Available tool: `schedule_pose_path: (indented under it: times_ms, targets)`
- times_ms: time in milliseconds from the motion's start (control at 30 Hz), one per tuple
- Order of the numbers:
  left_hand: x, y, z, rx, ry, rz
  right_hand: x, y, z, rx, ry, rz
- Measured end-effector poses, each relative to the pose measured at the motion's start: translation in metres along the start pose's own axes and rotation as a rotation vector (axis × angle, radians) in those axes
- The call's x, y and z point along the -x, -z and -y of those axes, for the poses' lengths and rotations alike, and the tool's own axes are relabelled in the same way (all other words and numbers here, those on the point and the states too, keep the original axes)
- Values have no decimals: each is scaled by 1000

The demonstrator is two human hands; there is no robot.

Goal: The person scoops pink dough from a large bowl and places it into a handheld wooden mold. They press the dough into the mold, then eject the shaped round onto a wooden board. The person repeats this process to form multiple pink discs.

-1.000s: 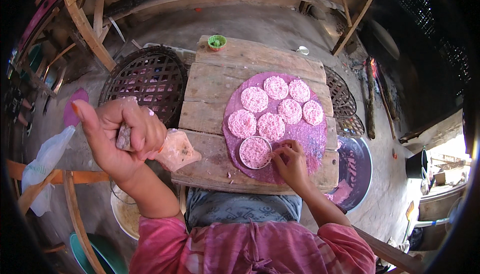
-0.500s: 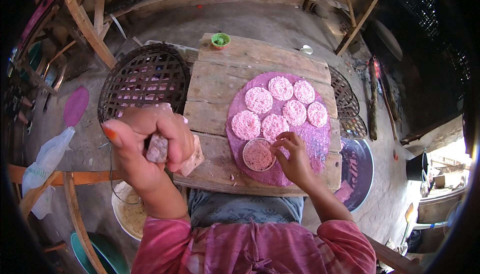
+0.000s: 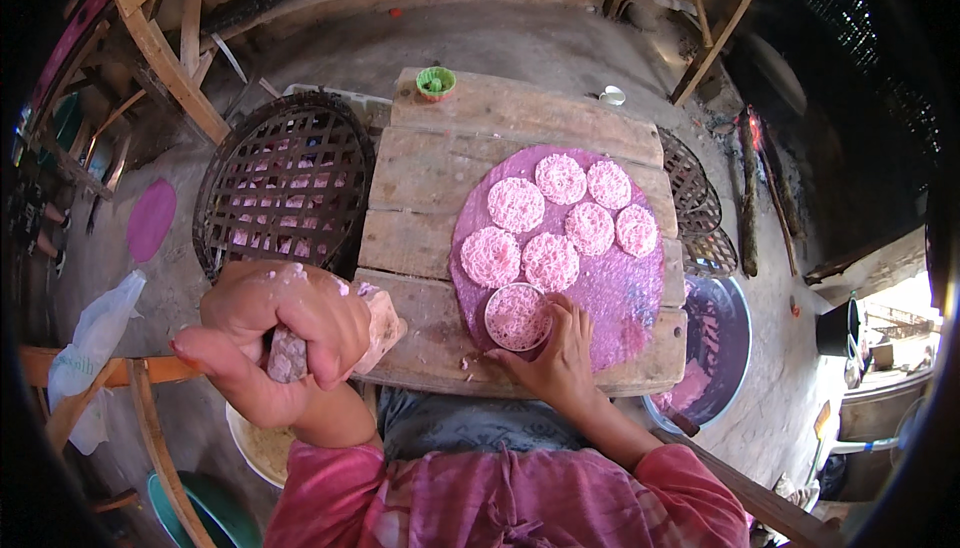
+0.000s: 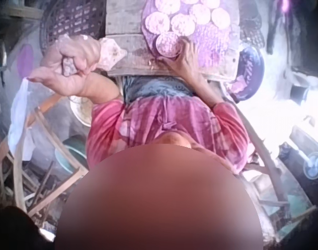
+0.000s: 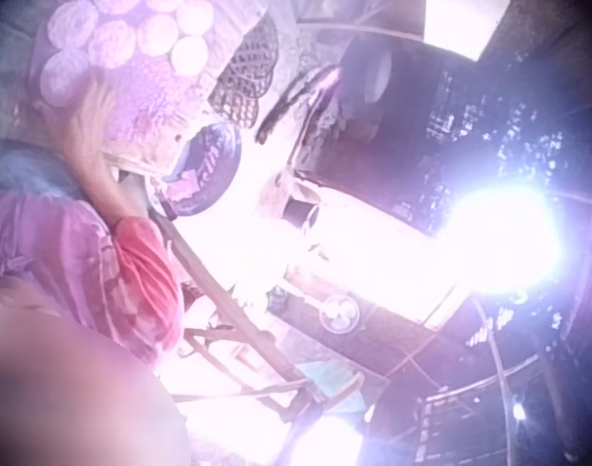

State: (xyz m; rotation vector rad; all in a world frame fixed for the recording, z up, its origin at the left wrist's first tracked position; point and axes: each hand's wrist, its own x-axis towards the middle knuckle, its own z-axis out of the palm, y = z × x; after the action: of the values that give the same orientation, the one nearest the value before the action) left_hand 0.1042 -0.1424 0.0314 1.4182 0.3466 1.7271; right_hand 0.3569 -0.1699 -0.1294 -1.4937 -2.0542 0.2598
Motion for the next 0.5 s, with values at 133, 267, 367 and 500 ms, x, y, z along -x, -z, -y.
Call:
schedule_pose_path:
  times_ms: [133, 267, 367, 500]
  targets:
    - [-1, 0, 0, -17, -1, 13, 5, -9, -2, -39, -26, -32]
    - [-3, 1, 0, -25, -3, 18, 5, -4, -3, -40, -27, 12]
    - [-3, 0, 1, -11, -14, 20, 4, 8, -10, -115, -57, -12]
    - [-1, -1, 2, -23, -33, -22, 8, 43, -41, -293, -227, -119]
